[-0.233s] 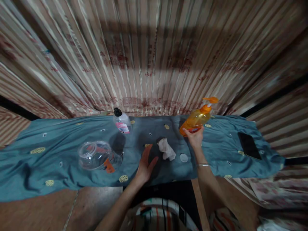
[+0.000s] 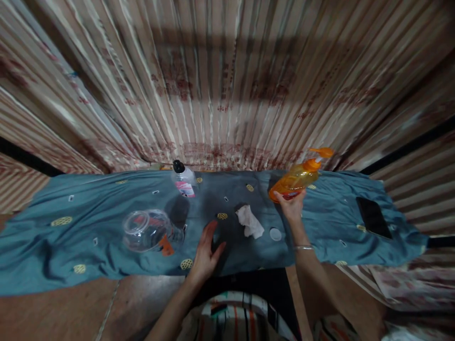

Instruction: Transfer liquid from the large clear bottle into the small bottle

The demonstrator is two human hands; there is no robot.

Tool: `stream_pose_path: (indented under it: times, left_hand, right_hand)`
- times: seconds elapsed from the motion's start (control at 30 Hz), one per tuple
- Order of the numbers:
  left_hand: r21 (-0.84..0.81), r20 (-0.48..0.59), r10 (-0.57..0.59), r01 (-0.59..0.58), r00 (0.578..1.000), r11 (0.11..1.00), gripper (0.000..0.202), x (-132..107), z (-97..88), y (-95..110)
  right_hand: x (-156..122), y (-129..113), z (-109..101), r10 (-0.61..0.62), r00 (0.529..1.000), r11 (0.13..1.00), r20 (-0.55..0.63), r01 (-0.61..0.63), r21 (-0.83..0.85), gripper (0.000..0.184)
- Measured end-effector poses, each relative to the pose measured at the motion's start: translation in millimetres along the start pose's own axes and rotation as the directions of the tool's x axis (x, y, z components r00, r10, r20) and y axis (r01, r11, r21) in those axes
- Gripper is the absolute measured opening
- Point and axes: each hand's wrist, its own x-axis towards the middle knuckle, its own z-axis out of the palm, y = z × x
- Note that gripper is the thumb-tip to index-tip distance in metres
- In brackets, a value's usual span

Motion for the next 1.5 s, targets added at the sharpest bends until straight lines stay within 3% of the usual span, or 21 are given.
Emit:
stream_pose_path:
  times: [0.1, 0.23, 0.33, 0.57, 0.7, 0.8, 0.9, 1.0, 1.13, 1.23, 1.4, 1.5]
  left_hand:
    - [0.032, 0.010, -0.003, 0.002, 1.000, 0.999, 0.052, -8.5, -9.1, -4.1]
    - [0.067, 0.015, -0.004, 0.003, 1.000, 0.998, 0.047, -18.5, -16.9, -7.9]
    - [0.081, 0.018, -0.003, 0.001, 1.000, 0.997, 0.046, -23.9, -21.5, -7.4]
    - [0.105, 0.035, 0.002, -0.006, 0.999, 0.995, 0.041, -36.2, -37.5, -0.6]
    - [0.130, 0.050, 0.007, -0.014, 0.999, 0.991, 0.039, -37.4, -39.5, -4.0]
    - [0.152, 0.068, 0.034, -0.044, 0.997, 0.987, 0.041, -32.6, -32.7, -8.7]
    - [0.185, 0.069, 0.059, -0.071, 0.996, 0.980, 0.043, -27.6, -23.5, -13.1]
    - [0.211, 0.054, 0.065, -0.075, 0.996, 0.975, 0.042, -25.2, -17.2, -16.1]
    - [0.186, 0.015, 0.037, -0.039, 0.999, 0.982, 0.042, -24.3, -15.1, -16.0]
    - [0.108, -0.028, -0.018, 0.020, 0.999, 0.994, 0.042, -22.9, -14.1, -11.4]
    - [-0.184, -0.092, -0.161, 0.142, 0.983, 0.973, 0.044, -17.1, 4.8, 6.5]
    - [-0.433, -0.075, -0.256, 0.200, 0.964, 0.879, 0.046, -11.8, 27.8, 19.8]
  right_hand:
    - [-3.0, 0.6, -3.6, -0.024, 0.999, 1.000, 0.029, 0.023, 0.019, 0.136]
    - [-21.4, 9.2, -12.0, -0.152, 0.988, 0.988, 0.007, 0.152, 0.017, 0.140]
    - [-53.9, 15.6, -22.9, -0.128, 0.992, 0.991, 0.001, 0.128, -0.029, 0.136]
    - [-138.7, 4.5, -44.3, -0.237, 0.955, 0.955, 0.175, 0.262, -0.136, 0.115]
    - [-167.1, -0.1, -39.5, -0.337, 0.913, 0.926, 0.228, 0.365, -0.093, 0.092]
    - [-179.5, 1.7, -28.5, -0.431, 0.848, 0.891, 0.308, 0.455, -0.004, 0.071]
    - [-181.7, 2.8, -13.4, -0.456, 0.821, 0.881, 0.343, 0.471, 0.044, 0.065]
    - [-172.7, -0.9, 3.2, -0.394, 0.850, 0.917, 0.349, 0.391, 0.081, 0.066]
    - [-154.1, -10.3, 18.0, -0.263, 0.883, 0.963, 0.388, 0.213, 0.167, 0.043]
    - [-146.5, -15.6, 17.3, -0.217, 0.893, 0.960, 0.395, 0.123, 0.250, 0.035]
    - [-153.3, -20.3, -0.3, -0.057, 0.879, 0.896, 0.473, -0.164, 0.413, 0.048]
    - [-161.5, -23.9, -11.2, 0.003, 0.835, 0.810, 0.550, -0.325, 0.489, 0.049]
